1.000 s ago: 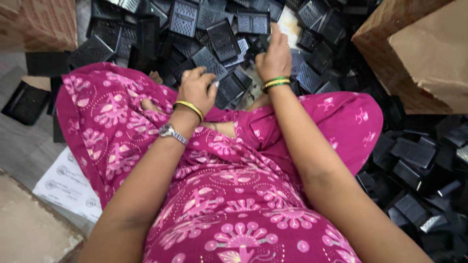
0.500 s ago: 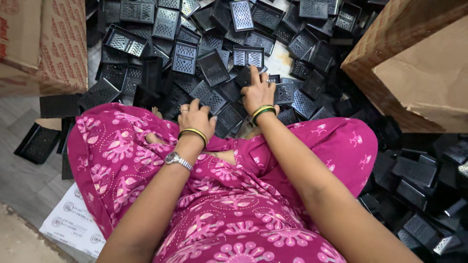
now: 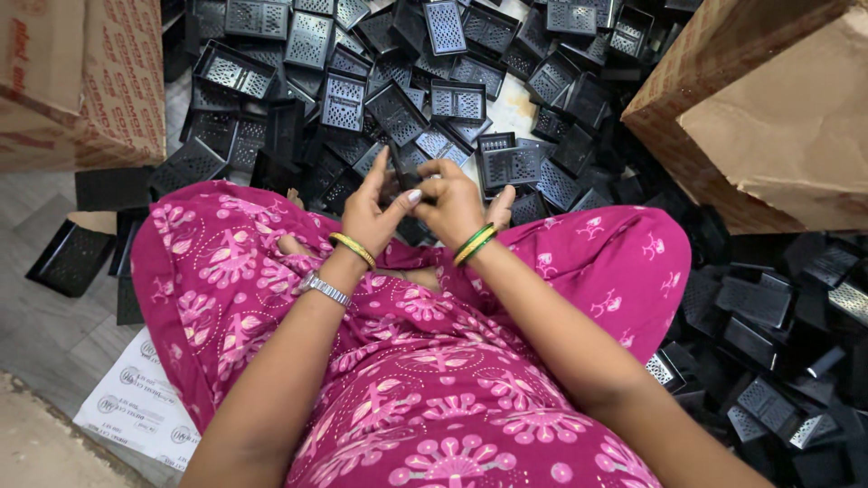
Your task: The person sits cross-legged on the floor and repeatedly picks up small black plastic trays from a pile, turns them over, and places them into a cardboard box. The action is continuous and repetitive, with no other tools or objects involved.
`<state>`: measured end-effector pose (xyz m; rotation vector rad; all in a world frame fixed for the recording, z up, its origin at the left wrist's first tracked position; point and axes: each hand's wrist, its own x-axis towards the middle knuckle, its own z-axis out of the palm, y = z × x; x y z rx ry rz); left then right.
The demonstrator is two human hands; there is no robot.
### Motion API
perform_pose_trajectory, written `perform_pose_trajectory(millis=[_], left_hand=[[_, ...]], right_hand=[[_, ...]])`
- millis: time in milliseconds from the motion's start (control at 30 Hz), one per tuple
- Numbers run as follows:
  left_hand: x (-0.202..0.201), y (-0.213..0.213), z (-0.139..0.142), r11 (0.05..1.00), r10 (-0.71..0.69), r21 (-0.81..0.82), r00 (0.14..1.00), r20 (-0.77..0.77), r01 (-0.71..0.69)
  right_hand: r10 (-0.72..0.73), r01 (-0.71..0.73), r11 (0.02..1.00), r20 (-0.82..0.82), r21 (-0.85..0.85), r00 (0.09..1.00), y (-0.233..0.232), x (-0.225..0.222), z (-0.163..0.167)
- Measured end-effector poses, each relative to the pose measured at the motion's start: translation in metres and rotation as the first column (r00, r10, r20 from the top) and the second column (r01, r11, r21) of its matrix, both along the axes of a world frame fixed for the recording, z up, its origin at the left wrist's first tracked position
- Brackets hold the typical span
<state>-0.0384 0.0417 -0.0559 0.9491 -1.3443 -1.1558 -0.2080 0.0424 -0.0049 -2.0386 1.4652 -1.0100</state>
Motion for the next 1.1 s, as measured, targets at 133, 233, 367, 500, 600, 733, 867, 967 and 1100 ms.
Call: perform_pose_trajectory(millis=[133,233,367,500,600,733,867,967,1100], left_hand=[[0.002,0.002,0.017,0.98,0.01,0.197,0.983,-0.185,0.027],[0.007,-0.005,0.026,0.876,0.181,0.48,0.951,-0.253,-0.039],[0.015,-0.009,0.029,0.823,0.146,0.525,0.814,-0.562,0.215],[0.018,-0.004,0.026,0.836,-0.057,0.347,0.696,-0.715,0.425],[0.016,-0.001,0.022,0.847,-0.061,0.354,0.734,-0.676,0.396],[0.016,-0.002,0.019,0.876,0.009,0.37,0.757,-0.653,0.308],[0.019,-0.005,0.017,0.877,0.127,0.423,0.738,-0.662,0.229],[0.018,-0.006,0.016,0.848,0.093,0.464,0.788,-0.609,0.258],[0.016,-0.004,0.015,0.838,0.079,0.469,0.79,-0.608,0.278]], right_hand=[[0.07,-0.089,0.981,0.114,0.173,0.991,0.002,-0.011,0.028],[0.026,-0.126,0.961,0.374,0.246,0.927,-0.002,-0.029,0.037],[-0.043,-0.362,0.884,0.821,0.297,0.57,-0.001,-0.036,0.026],[-0.1,-0.399,0.807,0.766,0.435,0.635,0.005,-0.028,0.012],[-0.17,-0.451,0.693,0.736,0.562,0.656,0.007,-0.024,0.01],[-0.153,-0.417,0.709,0.702,0.568,0.696,0.005,-0.021,0.011],[-0.205,-0.455,0.684,0.749,0.57,0.63,0.003,-0.019,0.005],[-0.151,-0.478,0.689,0.753,0.545,0.64,0.003,-0.02,-0.003],[-0.076,-0.459,0.708,0.705,0.536,0.705,0.001,-0.022,-0.014]])
